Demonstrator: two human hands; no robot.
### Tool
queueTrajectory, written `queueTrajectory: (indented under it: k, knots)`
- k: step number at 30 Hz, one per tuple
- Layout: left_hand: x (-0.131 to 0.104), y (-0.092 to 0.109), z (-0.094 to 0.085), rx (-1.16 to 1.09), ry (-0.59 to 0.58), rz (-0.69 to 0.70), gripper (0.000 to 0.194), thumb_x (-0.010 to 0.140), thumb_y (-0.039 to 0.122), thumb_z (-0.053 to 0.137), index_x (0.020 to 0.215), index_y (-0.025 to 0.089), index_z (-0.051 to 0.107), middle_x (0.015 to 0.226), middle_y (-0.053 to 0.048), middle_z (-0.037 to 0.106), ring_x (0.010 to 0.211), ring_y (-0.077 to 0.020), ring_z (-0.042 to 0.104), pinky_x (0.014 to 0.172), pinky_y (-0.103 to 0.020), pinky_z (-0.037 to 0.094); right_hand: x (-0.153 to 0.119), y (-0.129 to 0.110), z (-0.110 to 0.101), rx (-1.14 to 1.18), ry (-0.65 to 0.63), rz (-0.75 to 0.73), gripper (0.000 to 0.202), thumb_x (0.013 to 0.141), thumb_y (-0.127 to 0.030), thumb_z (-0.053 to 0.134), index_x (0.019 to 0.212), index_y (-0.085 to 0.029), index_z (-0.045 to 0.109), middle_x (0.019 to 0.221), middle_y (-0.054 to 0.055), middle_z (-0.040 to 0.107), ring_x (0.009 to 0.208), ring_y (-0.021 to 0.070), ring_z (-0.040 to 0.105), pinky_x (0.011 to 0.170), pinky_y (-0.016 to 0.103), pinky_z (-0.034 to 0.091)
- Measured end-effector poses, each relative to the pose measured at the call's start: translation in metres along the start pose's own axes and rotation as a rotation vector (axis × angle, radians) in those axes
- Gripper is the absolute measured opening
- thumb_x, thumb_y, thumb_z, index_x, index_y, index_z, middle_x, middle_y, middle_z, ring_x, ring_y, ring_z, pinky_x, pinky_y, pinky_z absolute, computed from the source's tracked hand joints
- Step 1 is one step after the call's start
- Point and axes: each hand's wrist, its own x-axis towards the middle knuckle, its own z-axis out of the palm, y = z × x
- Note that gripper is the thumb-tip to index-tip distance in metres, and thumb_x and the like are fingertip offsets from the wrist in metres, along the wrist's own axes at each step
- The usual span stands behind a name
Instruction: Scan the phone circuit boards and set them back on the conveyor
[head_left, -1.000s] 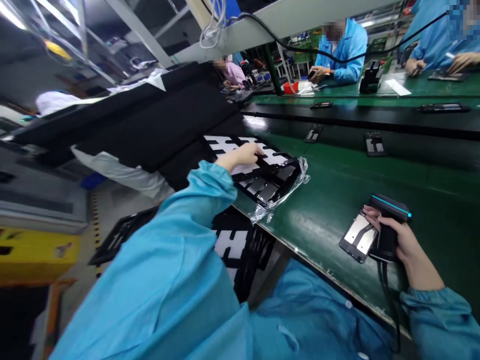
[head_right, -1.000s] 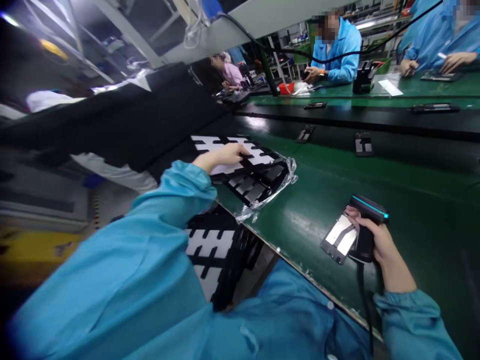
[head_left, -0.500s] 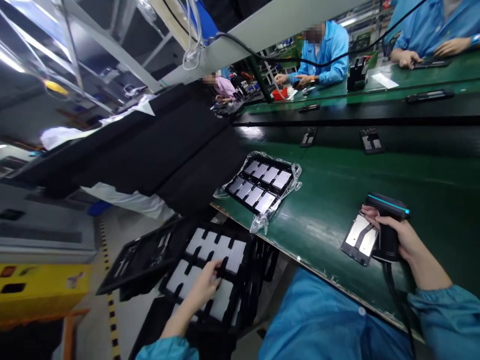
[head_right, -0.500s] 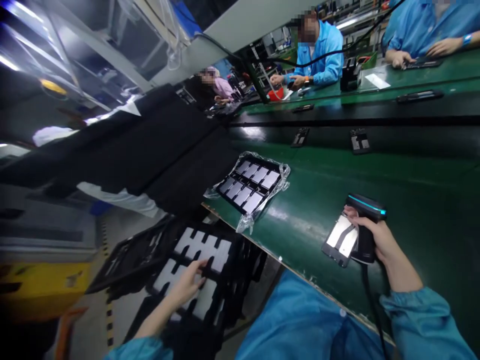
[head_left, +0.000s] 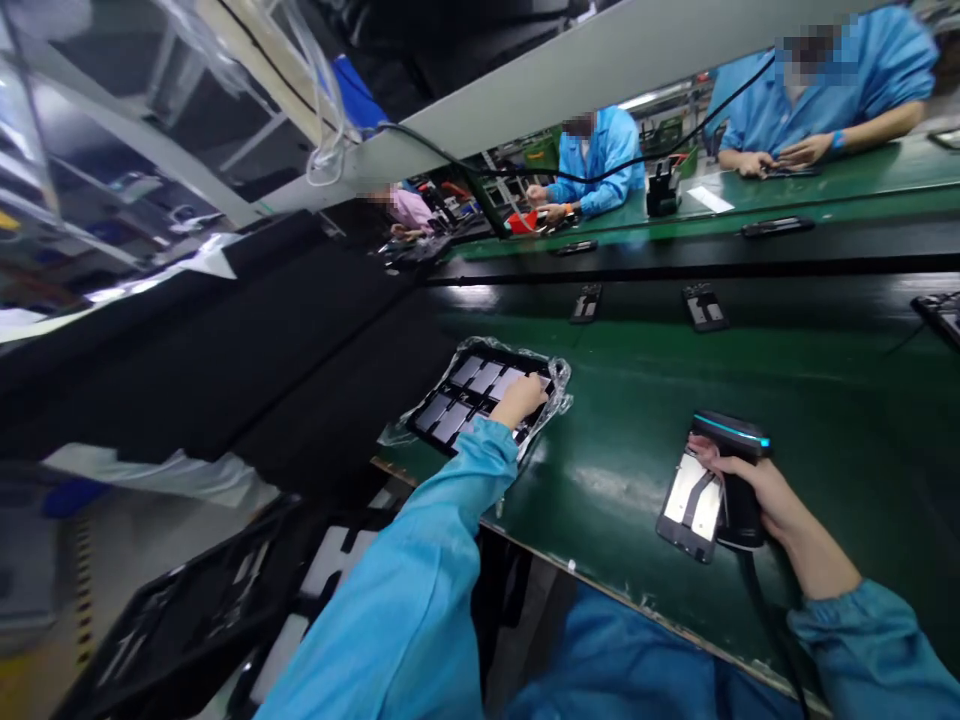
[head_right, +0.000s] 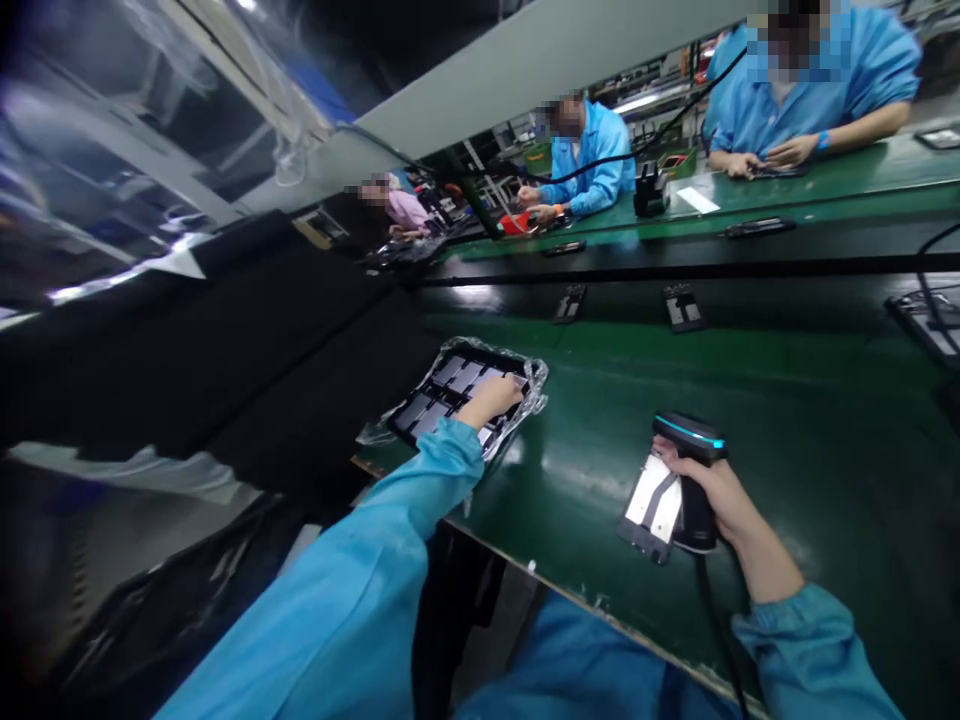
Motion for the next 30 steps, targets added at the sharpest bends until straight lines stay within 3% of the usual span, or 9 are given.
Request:
queueTrajectory:
  k: [4,7,11,14,16,21,24,27,30]
  knots:
    - [-0.007,0.005,-0.041,0.044,0.109,-0.052,0.038,0.080,0.014,0.052,0.117,0.002,0.053,0.101,-0.025,0.067,0.098,-0.0322,0.067,0.087,-0.040,0.049,-0.004,0.002,-0.003,-0.010,-0.095,-0.036,0.030,0.072,-0.030,0.076,0.100,-0.020,0.074,0.106,0.006,0.072,0.102,0.0273,0.064,0.094,0.039,0.048]
    - [-0.028,0.039,-0.060,-0.117,0.310,0.045,0.038,0.089,0.026,0.048,0.123,0.010,0.050,0.107,-0.018,0.067,0.093,-0.0270,0.066,0.085,-0.036,0.048,-0.010,0.002,-0.002,-0.053,-0.181,-0.047,0.029,0.070,-0.029,0.077,0.097,-0.020,0.074,0.097,0.005,0.072,0.090,0.0234,0.063,0.081,0.034,0.048]
    - [-0.066,0.128,-0.033,-0.530,0.326,0.338,0.035,0.091,0.037,0.053,0.121,0.019,0.054,0.090,-0.005,0.068,0.076,-0.0193,0.065,0.077,-0.029,0.048,-0.015,-0.001,0.005,-0.107,-0.229,-0.110,0.025,0.066,-0.029,0.079,0.088,-0.018,0.075,0.090,0.005,0.070,0.085,0.0224,0.059,0.080,0.034,0.045]
    - [-0.083,0.170,-0.009,-0.683,0.258,0.351,0.032,0.090,0.033,0.055,0.119,0.019,0.056,0.087,-0.003,0.068,0.074,-0.0178,0.065,0.076,-0.027,0.048,-0.015,-0.001,0.009,-0.093,-0.213,-0.133,0.022,0.065,-0.029,0.078,0.084,-0.019,0.075,0.086,0.003,0.069,0.080,0.0202,0.057,0.077,0.034,0.043]
    - [-0.084,0.177,-0.002,-0.722,0.241,0.332,0.033,0.090,0.034,0.056,0.118,0.019,0.058,0.086,-0.003,0.068,0.074,-0.0176,0.064,0.075,-0.027,0.047,-0.015,-0.001,0.009,-0.086,-0.205,-0.131,0.019,0.065,-0.027,0.078,0.082,-0.019,0.074,0.084,0.003,0.068,0.077,0.0195,0.057,0.075,0.033,0.043]
    - [-0.075,0.164,-0.003,-0.757,0.221,0.335,0.035,0.092,0.034,0.052,0.122,0.018,0.056,0.082,-0.003,0.067,0.071,-0.0169,0.063,0.071,-0.027,0.047,-0.015,0.000,0.007,-0.058,-0.203,-0.121,0.021,0.065,-0.028,0.078,0.083,-0.018,0.075,0.073,0.001,0.066,0.069,0.0182,0.057,0.069,0.032,0.044]
    - [-0.073,0.159,0.001,-0.790,0.180,0.344,0.035,0.092,0.035,0.051,0.123,0.018,0.056,0.078,-0.002,0.065,0.068,-0.0164,0.060,0.068,-0.028,0.046,-0.015,-0.002,0.004,-0.047,-0.180,-0.110,0.024,0.067,-0.029,0.078,0.089,-0.018,0.076,0.081,0.002,0.070,0.076,0.0200,0.062,0.074,0.033,0.047]
    - [-0.086,0.164,0.016,-0.947,0.026,0.411,0.036,0.090,0.036,0.054,0.122,0.018,0.056,0.084,-0.003,0.067,0.071,-0.0164,0.062,0.066,-0.027,0.049,-0.010,-0.005,-0.004,0.048,-0.144,-0.119,0.027,0.068,-0.031,0.081,0.091,-0.018,0.076,0.106,0.007,0.074,0.101,0.0251,0.065,0.097,0.039,0.046]
    - [-0.117,0.178,0.036,-1.133,-0.243,0.502,0.035,0.086,0.037,0.060,0.116,0.019,0.059,0.099,-0.006,0.067,0.078,-0.0170,0.065,0.068,-0.027,0.053,-0.002,-0.007,-0.017,0.158,-0.067,-0.146,0.029,0.068,-0.034,0.082,0.092,-0.018,0.077,0.121,0.010,0.070,0.121,0.0284,0.058,0.112,0.041,0.038]
